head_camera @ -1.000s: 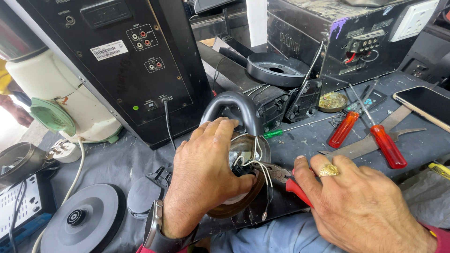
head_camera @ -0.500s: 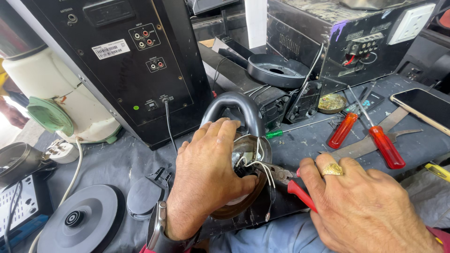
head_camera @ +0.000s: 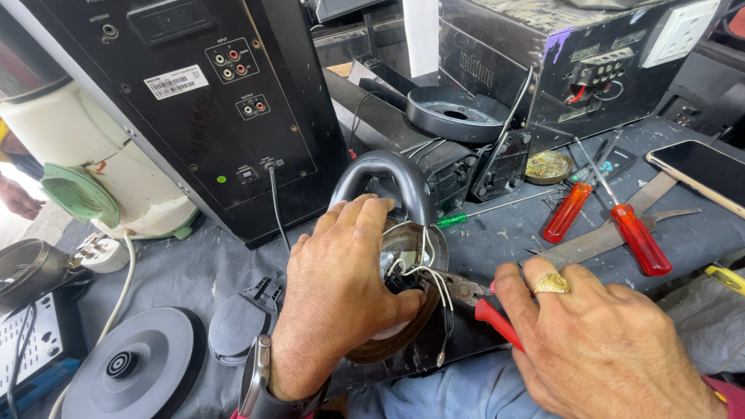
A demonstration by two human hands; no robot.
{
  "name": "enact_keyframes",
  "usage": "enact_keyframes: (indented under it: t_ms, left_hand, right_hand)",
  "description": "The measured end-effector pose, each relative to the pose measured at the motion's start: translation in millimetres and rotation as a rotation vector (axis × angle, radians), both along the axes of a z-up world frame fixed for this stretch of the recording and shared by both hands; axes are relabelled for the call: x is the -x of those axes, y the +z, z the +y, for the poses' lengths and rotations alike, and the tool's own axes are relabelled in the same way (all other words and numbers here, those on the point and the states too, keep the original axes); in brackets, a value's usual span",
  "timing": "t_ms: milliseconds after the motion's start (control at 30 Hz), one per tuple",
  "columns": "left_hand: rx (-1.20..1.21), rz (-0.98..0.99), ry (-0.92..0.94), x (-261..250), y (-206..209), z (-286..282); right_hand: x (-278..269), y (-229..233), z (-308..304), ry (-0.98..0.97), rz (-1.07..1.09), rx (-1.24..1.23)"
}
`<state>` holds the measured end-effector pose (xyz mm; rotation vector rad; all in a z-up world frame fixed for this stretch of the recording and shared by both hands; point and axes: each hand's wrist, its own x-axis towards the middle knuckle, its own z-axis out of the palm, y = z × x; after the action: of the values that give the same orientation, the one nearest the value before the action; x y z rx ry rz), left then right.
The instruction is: The person uses pliers to strip the insulation from wires attached to a circular electronic component, likely a speaker. They repeatedly cut and pull the wire ends to expose the metal strands.
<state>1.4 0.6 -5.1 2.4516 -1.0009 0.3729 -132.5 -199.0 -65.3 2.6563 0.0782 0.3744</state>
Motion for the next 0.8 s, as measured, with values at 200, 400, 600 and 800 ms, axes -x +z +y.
enact_keyframes:
  t_ms: [200, 400, 600, 800]
  left_hand:
    - [0.036, -0.041, -0.014, 1.8, -2.9, 1.6]
    - [0.003, -0.016, 0.002, 1.1, -1.4, 0.5]
    - [0.011, -0.044, -0.001, 4.2, 3.1, 0.6]
    - [-0.018, 0.034, 0.026, 5.8, 1.6, -0.3]
  right_hand:
    - [-7.2, 14.9, -1.6, -0.139, 0.351, -0.098]
    - [-26.8, 29.6, -32.1, -0.085, 0.671, -0.826]
    - [-24.4, -8.0, -37.7, 0.031, 1.258, -2.423]
    - [15.0, -59.3, -49.5, 0.2, 1.124, -2.533]
